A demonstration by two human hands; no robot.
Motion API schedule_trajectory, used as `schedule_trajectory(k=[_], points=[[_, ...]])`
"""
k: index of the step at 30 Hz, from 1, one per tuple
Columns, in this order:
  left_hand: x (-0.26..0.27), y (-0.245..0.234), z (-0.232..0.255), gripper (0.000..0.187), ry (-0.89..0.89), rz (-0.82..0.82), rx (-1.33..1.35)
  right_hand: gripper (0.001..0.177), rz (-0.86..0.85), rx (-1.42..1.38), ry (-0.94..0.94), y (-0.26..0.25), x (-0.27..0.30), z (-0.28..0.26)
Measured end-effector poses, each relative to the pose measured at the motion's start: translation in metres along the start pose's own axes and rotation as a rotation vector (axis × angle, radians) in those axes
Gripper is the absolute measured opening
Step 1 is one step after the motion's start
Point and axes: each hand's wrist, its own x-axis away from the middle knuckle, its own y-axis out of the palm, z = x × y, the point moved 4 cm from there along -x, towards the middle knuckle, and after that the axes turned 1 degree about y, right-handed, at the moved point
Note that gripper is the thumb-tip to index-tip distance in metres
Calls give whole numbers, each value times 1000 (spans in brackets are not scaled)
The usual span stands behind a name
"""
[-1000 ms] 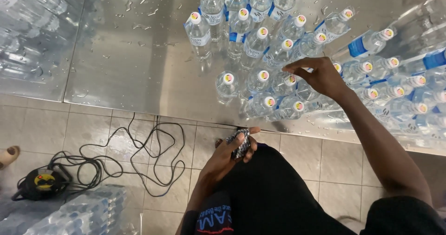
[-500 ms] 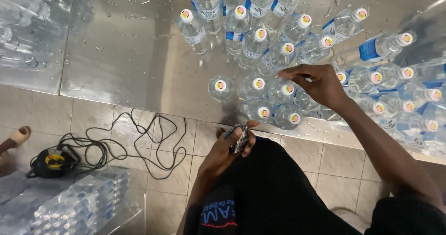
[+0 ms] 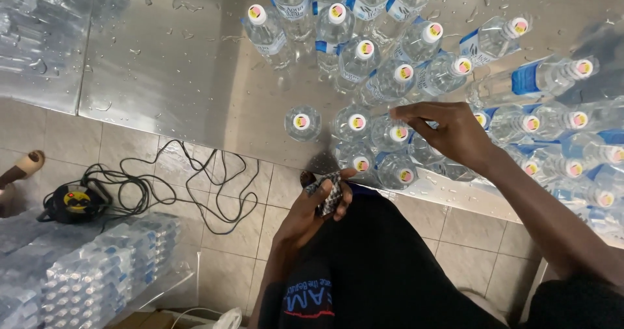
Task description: A worker is manually applying labels or seals to the caps of numerous water bottles arranged on a large metal table in a production facility.
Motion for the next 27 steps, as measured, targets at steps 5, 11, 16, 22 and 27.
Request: schedule_trajectory(k=[5,11,16,22,27], points=[[8,-6,1,64,63,7,-29,22,67,156,-90,4,0,2],[10,-10,6,68,26,44,13,16,76,104,-89,2,-5,-4],[11,-10,18,65,14,23,-14,20,135,-3,-27,-4,-2,1],[14,-21,36,67,-8,-19,-44,23,186,-62,30,2,0,0],[21,-36,48,66,-25,-26,-75,21,181,-33,106,7,3,-1]])
